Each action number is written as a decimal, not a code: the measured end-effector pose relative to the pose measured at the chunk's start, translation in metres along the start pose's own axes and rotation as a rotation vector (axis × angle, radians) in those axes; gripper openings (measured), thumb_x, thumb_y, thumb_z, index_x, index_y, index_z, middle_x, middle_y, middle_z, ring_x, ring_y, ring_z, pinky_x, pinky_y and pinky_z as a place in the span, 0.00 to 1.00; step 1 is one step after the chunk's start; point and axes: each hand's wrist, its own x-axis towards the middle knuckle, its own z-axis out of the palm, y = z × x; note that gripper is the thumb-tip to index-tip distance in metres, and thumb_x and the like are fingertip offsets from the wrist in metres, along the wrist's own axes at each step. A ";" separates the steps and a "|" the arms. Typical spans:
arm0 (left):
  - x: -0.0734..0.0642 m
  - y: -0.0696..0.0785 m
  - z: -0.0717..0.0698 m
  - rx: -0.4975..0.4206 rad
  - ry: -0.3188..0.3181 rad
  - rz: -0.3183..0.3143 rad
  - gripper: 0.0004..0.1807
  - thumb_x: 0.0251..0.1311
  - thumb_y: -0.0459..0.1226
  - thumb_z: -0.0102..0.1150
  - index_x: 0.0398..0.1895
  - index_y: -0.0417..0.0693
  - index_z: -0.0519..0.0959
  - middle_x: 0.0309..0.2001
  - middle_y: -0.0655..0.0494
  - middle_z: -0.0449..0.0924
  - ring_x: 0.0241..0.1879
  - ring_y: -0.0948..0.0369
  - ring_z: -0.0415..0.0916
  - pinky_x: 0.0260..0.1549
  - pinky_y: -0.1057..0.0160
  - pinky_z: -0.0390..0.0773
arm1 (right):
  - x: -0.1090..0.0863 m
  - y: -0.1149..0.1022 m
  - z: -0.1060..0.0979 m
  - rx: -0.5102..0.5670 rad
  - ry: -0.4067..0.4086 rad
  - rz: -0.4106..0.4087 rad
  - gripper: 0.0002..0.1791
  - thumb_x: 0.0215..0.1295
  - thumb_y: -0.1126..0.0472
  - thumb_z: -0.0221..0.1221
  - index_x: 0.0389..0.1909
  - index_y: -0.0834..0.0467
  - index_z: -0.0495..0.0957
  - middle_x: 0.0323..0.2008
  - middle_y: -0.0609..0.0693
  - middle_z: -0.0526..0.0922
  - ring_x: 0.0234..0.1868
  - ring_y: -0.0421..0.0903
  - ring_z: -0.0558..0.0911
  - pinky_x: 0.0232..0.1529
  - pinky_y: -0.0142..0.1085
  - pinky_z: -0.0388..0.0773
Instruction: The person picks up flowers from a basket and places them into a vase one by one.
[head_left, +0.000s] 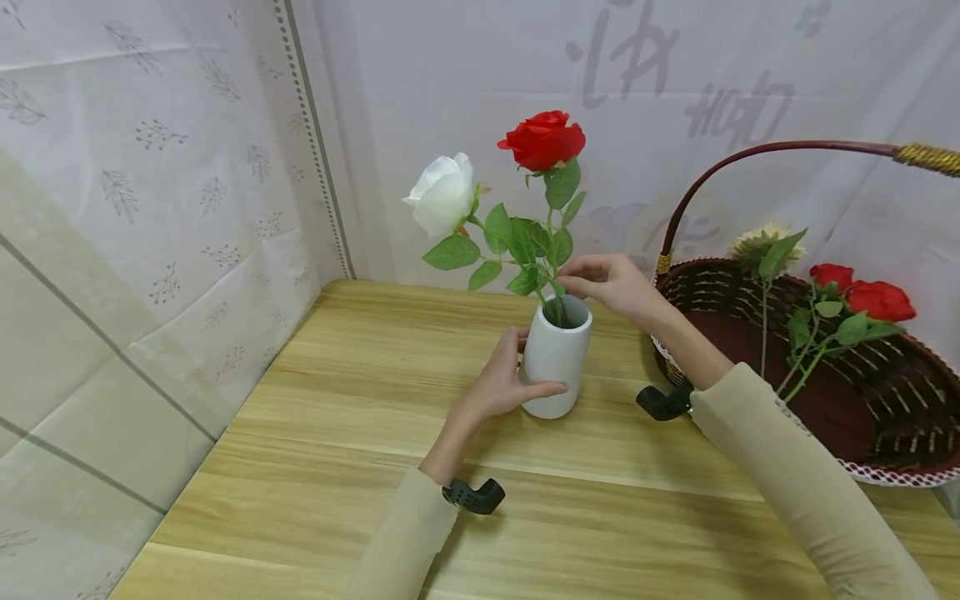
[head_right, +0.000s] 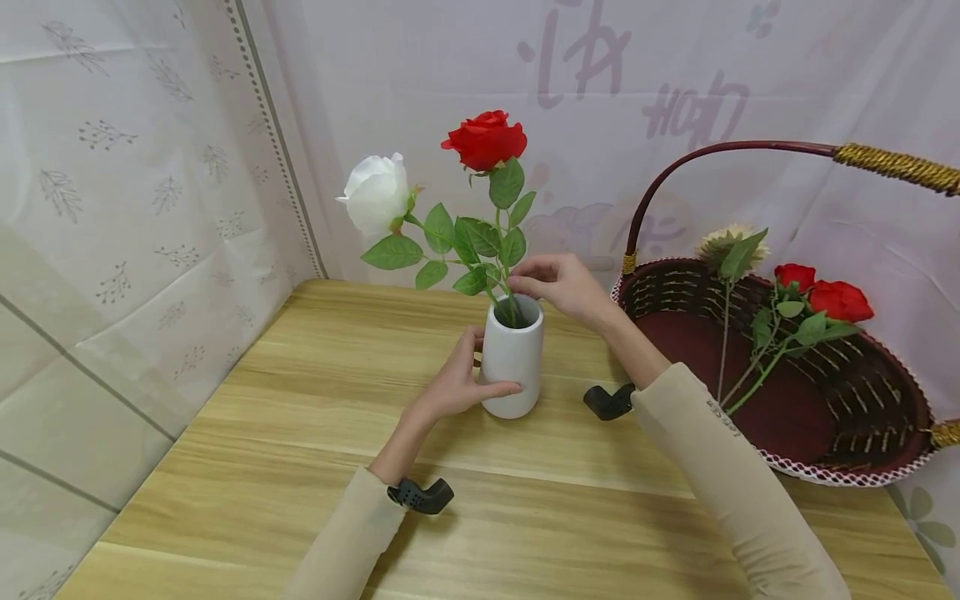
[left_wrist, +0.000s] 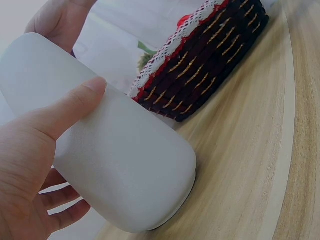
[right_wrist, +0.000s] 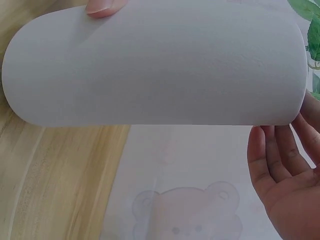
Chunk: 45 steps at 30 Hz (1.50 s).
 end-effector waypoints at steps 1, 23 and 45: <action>0.000 0.000 0.000 -0.001 0.000 -0.002 0.48 0.50 0.48 0.79 0.67 0.47 0.58 0.62 0.50 0.64 0.59 0.56 0.68 0.56 0.49 0.72 | -0.001 0.000 0.000 0.003 0.004 -0.001 0.17 0.74 0.56 0.60 0.54 0.64 0.81 0.47 0.55 0.84 0.45 0.49 0.81 0.50 0.40 0.77; 0.000 -0.001 0.001 -0.012 0.003 -0.006 0.47 0.50 0.47 0.79 0.67 0.47 0.59 0.62 0.50 0.65 0.60 0.55 0.67 0.58 0.45 0.71 | -0.026 0.003 -0.010 0.076 0.075 0.049 0.21 0.72 0.49 0.62 0.57 0.58 0.79 0.48 0.57 0.84 0.48 0.54 0.82 0.49 0.40 0.79; 0.000 -0.001 0.001 0.007 0.010 -0.002 0.47 0.50 0.49 0.79 0.66 0.48 0.59 0.61 0.52 0.66 0.58 0.56 0.69 0.54 0.51 0.73 | -0.050 0.009 -0.024 0.068 0.097 0.039 0.21 0.74 0.50 0.60 0.59 0.58 0.77 0.52 0.59 0.82 0.47 0.50 0.84 0.48 0.37 0.80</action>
